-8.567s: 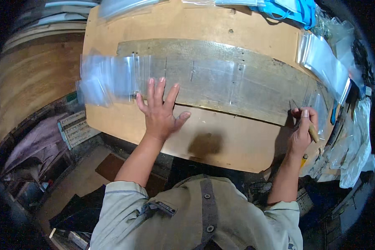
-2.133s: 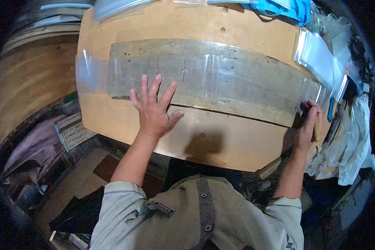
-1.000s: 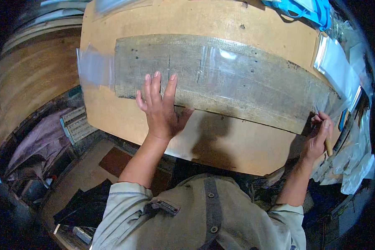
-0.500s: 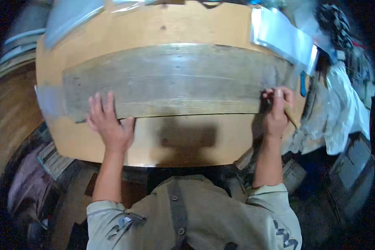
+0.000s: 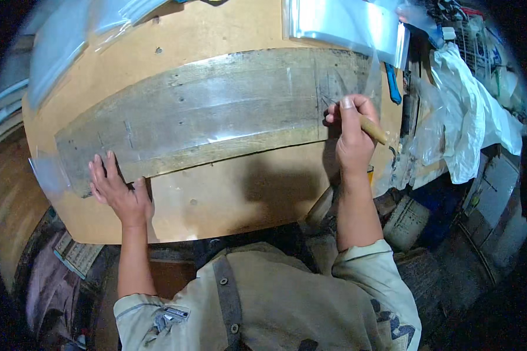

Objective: The person uses a scribing tool to mark lines on a wooden plank covered with a plastic sheet.

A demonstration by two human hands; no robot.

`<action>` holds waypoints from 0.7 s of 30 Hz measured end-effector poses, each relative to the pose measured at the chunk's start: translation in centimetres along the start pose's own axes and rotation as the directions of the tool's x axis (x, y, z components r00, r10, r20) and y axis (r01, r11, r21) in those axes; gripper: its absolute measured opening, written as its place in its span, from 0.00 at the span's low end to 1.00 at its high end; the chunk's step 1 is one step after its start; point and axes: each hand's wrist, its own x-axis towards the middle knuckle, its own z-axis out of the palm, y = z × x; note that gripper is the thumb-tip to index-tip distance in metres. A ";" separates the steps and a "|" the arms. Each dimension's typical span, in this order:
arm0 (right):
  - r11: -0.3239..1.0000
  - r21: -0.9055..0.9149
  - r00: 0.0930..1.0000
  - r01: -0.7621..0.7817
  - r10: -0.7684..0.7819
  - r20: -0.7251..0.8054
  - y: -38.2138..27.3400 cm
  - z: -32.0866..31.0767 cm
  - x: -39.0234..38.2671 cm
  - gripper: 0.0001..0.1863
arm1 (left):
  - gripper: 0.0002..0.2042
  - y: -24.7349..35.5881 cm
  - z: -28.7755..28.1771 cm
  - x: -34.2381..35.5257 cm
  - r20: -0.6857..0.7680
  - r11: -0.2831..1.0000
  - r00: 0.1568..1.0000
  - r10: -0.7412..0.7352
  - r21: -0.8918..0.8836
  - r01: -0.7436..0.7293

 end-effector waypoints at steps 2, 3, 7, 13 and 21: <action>1.000 -0.014 1.000 0.013 -0.013 0.025 -0.1 -0.2 0.2 0.07 | 0.35 0.1 -0.1 0.2 -0.017 1.000 1.000 0.018 -0.014 -0.018; 1.000 -0.001 1.000 -0.006 0.006 0.020 -0.1 -0.3 0.2 0.07 | 0.35 0.2 -0.3 0.3 -0.011 1.000 1.000 0.013 -0.005 -0.013; 0.997 -0.081 0.998 0.021 -0.016 0.054 0.0 -0.4 -0.1 0.08 | 0.35 0.2 0.0 0.0 -0.002 1.000 1.000 0.001 0.027 -0.001; 0.986 -0.159 0.998 0.057 -0.050 0.044 0.0 -0.3 0.0 0.07 | 0.35 -0.1 0.3 0.1 -0.029 0.999 0.999 0.028 0.028 -0.027; 0.981 -0.182 0.997 0.068 -0.059 0.050 -0.3 0.2 0.1 0.08 | 0.34 0.0 0.1 0.1 -0.018 0.999 1.000 0.015 0.039 -0.015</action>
